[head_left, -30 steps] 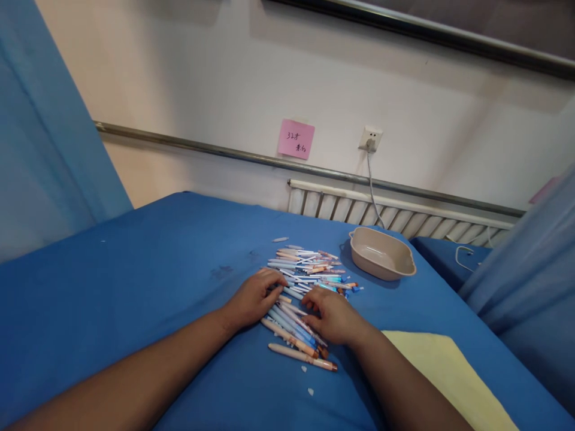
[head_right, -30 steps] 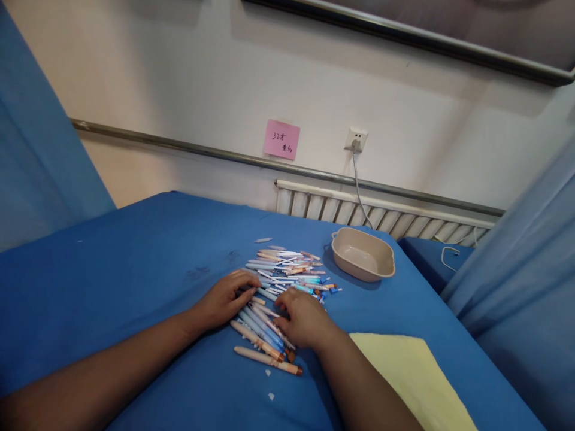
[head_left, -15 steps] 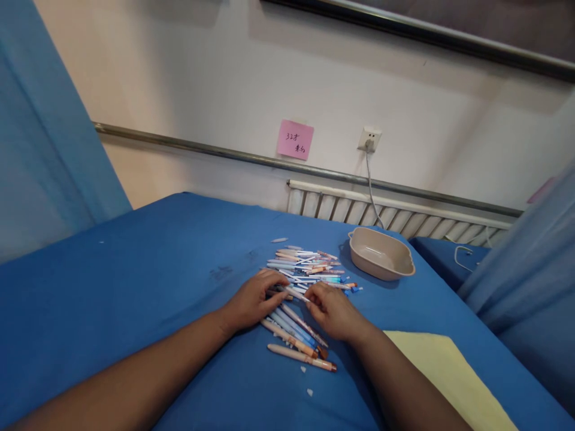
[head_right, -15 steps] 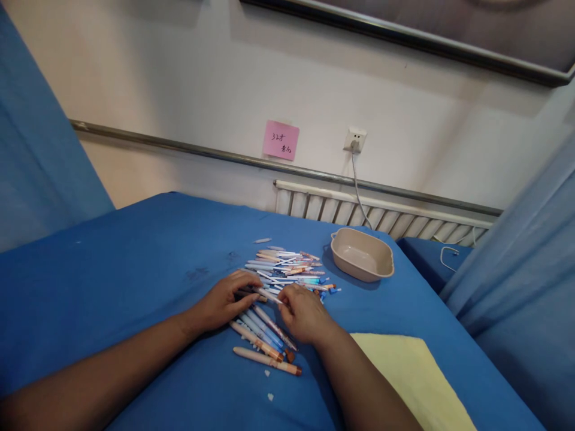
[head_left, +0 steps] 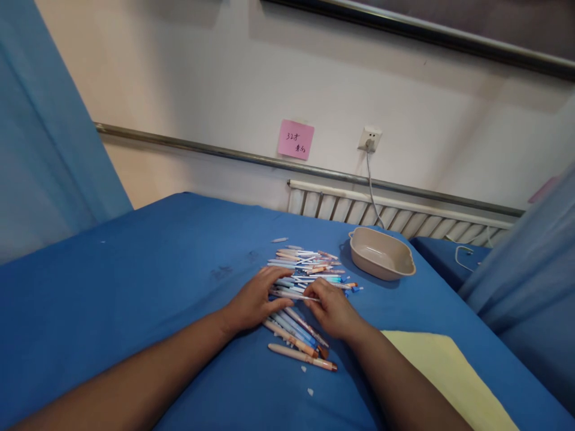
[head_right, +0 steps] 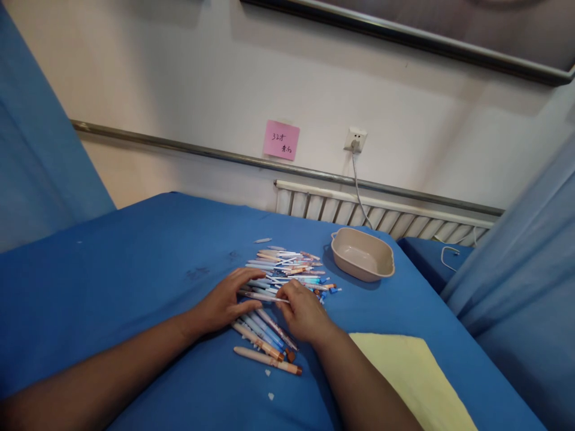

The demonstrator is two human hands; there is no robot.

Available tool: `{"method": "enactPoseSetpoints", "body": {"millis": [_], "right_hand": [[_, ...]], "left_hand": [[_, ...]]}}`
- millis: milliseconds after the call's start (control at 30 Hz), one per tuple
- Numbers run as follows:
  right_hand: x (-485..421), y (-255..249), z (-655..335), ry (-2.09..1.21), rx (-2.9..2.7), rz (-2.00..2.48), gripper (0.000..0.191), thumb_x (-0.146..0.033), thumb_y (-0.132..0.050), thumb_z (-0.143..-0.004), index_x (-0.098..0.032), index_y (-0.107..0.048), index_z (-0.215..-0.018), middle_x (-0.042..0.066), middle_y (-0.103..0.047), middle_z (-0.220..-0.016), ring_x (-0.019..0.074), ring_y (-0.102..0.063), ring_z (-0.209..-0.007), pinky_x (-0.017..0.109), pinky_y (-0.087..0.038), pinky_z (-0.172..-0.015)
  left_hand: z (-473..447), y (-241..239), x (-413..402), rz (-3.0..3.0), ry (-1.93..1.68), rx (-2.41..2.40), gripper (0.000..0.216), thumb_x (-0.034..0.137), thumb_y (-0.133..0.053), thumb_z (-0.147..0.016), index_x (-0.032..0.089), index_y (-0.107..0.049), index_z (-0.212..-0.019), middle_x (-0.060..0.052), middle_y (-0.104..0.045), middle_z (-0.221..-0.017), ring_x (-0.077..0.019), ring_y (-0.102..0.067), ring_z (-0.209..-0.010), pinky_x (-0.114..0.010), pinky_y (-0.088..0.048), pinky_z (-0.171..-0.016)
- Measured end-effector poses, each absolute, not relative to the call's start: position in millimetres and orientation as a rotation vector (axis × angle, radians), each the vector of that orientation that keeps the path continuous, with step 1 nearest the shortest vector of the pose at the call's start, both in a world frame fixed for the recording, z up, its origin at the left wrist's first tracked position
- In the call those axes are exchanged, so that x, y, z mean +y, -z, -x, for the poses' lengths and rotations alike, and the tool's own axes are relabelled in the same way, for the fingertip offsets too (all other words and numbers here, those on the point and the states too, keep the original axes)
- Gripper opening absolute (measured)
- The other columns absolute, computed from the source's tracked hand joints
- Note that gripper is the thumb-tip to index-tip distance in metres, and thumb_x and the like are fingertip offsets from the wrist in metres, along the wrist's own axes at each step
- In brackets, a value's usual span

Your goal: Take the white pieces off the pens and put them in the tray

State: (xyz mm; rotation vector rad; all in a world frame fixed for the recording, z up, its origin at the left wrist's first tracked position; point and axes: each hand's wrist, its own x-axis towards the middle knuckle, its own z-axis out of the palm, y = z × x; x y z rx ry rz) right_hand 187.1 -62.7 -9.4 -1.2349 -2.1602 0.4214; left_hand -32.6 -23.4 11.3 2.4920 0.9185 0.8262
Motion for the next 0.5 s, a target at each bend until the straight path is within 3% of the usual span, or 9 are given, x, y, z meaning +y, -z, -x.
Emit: {"method": "enactPoseSetpoints", "body": {"millis": [67, 200, 367, 500], "right_hand": [[-62.3, 9.2, -186.7, -0.419, -2.146, 1.240, 0.008, -0.015, -0.053, -0.083, -0.020, -0.054, -0.089, 0.002, -0.055, -0.087, 0.0154, -0.052, -0.082, 0.027, -0.039, -0.071], [-62.3, 8.7, -185.6, -0.416, -2.129, 1.237, 0.007, -0.016, -0.053, -0.083, -0.020, -0.054, -0.089, 0.002, -0.055, -0.088, 0.0154, -0.053, -0.083, 0.027, -0.039, -0.072], [-61.9, 10.1, -185.6, -0.398, -2.117, 1.241, 0.006, -0.017, -0.053, -0.084, -0.020, -0.054, -0.088, 0.002, -0.055, -0.087, 0.0159, -0.053, -0.082, 0.028, -0.040, -0.073], [-61.2, 10.7, -186.4, -0.397, -2.092, 1.240, 0.007, -0.016, -0.053, -0.083, -0.020, -0.055, -0.089, 0.002, -0.056, -0.086, 0.0156, -0.052, -0.082, 0.027, -0.040, -0.072]], "left_hand": [[32.5, -10.6, -23.8, -2.507, -0.801, 0.894, 0.034, 0.037, -0.053, -0.085, 0.020, -0.056, -0.114, -0.007, -0.062, -0.108, -0.0200, -0.055, -0.102, -0.031, -0.042, -0.089], [32.5, -9.7, -23.1, -2.402, -0.718, 1.002, 0.032, 0.034, -0.035, -0.093, 0.020, -0.058, -0.109, -0.002, -0.066, -0.082, -0.0168, -0.060, -0.080, -0.028, -0.046, -0.076], [33.7, -10.6, -23.1, -2.493, -0.811, 0.924, 0.041, 0.040, -0.053, -0.084, 0.020, -0.052, -0.120, -0.007, -0.060, -0.112, -0.0208, -0.054, -0.103, -0.032, -0.042, -0.089], [33.5, -9.7, -22.3, -2.445, -0.684, 0.981, 0.033, 0.036, -0.033, -0.094, 0.020, -0.057, -0.111, -0.002, -0.065, -0.082, -0.0172, -0.059, -0.083, -0.030, -0.045, -0.082]]}}
